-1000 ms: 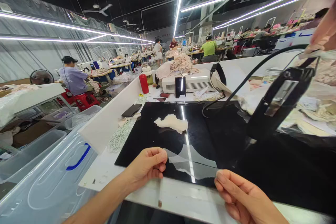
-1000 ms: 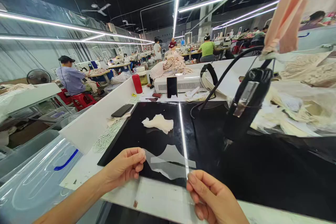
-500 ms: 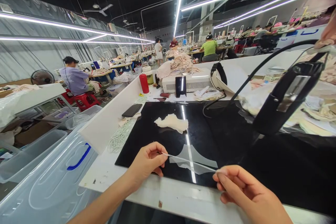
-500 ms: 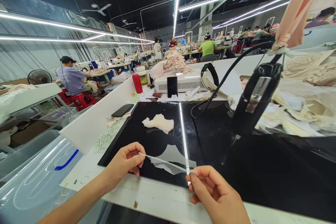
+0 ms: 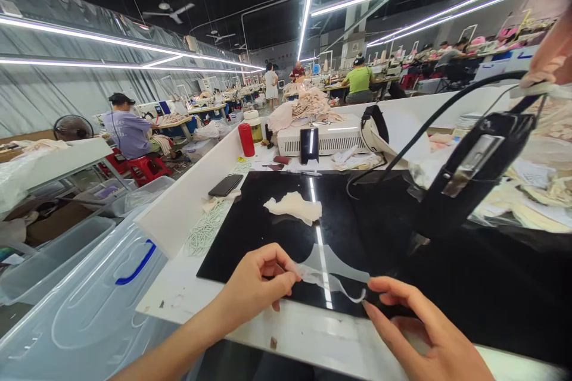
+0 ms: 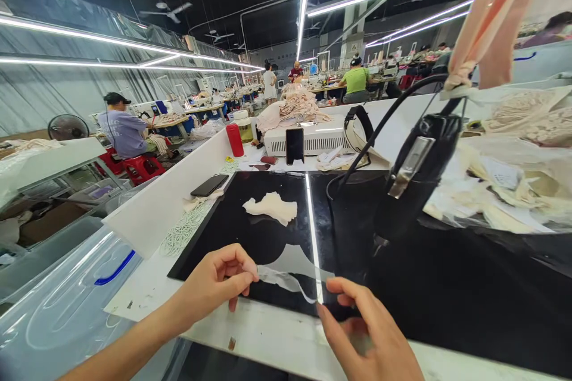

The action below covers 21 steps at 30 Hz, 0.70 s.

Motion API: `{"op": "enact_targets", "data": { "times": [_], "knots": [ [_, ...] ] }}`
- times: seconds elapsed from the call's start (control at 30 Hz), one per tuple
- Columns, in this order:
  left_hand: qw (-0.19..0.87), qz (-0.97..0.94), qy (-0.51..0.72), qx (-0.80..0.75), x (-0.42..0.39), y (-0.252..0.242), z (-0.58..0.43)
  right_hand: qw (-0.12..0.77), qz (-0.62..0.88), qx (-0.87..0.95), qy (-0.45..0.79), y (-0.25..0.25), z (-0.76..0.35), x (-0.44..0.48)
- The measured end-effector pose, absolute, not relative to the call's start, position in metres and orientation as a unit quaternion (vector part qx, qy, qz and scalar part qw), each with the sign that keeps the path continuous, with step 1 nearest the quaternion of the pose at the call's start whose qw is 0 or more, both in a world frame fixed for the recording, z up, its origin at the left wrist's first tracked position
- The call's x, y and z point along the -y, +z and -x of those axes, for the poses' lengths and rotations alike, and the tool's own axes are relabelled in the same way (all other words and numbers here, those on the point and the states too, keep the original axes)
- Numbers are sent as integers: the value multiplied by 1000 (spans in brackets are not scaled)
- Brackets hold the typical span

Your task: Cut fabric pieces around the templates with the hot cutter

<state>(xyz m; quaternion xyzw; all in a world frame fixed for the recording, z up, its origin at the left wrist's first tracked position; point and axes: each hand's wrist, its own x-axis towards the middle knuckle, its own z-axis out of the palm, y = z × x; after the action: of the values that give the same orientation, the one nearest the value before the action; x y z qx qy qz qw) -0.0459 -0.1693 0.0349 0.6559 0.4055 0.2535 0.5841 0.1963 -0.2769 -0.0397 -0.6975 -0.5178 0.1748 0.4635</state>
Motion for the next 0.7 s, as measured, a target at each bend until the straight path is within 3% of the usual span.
{"op": "enact_targets", "data": {
  "times": [0.1,0.23,0.53,0.7],
  "knots": [
    [545,-696,217,-415,175,43,40,468,657,586,84,-35,-189,277],
    [497,-756,181,-387,179,53,31,479,588,645,97,-29,-168,266],
    [481,-818,130,-288,162,75,24,408,526,605,436,5,-176,237],
    [510,-809,109,-271,151,77,21,416,500,566,507,17,-177,235]
  ]
}}
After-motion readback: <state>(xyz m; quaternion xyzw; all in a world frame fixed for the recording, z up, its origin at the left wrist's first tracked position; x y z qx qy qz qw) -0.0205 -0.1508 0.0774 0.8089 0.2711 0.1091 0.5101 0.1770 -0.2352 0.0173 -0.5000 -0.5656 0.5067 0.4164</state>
